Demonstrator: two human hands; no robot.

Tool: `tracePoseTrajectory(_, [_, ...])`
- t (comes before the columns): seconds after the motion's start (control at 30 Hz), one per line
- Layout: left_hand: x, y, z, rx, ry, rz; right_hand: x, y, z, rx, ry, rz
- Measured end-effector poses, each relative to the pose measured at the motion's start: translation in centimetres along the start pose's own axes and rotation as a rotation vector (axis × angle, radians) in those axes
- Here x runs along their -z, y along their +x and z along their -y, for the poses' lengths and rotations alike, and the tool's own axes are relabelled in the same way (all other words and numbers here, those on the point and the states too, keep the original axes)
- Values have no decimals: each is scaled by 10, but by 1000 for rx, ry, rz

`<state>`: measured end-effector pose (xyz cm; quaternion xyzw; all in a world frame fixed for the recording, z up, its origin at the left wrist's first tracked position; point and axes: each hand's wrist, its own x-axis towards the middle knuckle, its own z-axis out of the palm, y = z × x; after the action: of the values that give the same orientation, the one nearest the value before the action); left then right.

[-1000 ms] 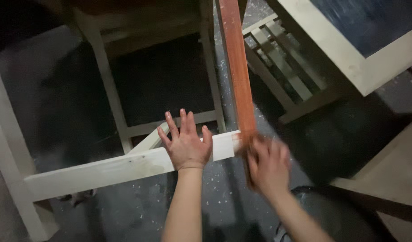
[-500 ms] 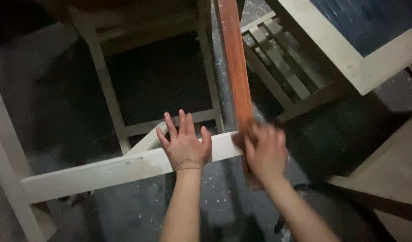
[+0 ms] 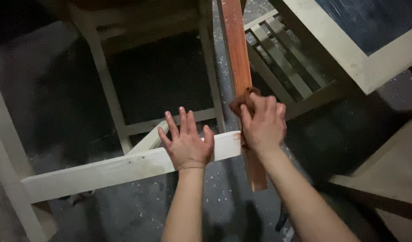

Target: The person wipes a reddish-brown stain onto the legs and rails of an upside-down wooden chair frame using a cloth, working along each member. They walk to a bucket of stain, dip and wring the cloth in it, then return and continue coating the remaining unfinished white sections of the frame.

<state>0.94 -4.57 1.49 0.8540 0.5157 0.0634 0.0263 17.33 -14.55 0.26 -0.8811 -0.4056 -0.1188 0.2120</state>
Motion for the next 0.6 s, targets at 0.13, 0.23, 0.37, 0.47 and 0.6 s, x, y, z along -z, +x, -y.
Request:
tracePoseTrajectory(0.13, [-1,2,-3,15,17,24,28,-74,-7,88,-40,29])
tracePoseTrajectory(0.23, [-1,1,-6,0,7,-43,45,-131,-17,-14,-2,248])
tracePoseTrajectory(0.37, [1,-3,-10,0,7,-32,35,-115,-26,42,-47,194])
tracePoseTrajectory(0.47, [4,-5,-11,-2,-8,-38,20,-56,-19,125,-38,-13])
tracePoseTrajectory(0.6, [7,-5,-12,5,22,-19,8,19,-3,11,32,-15])
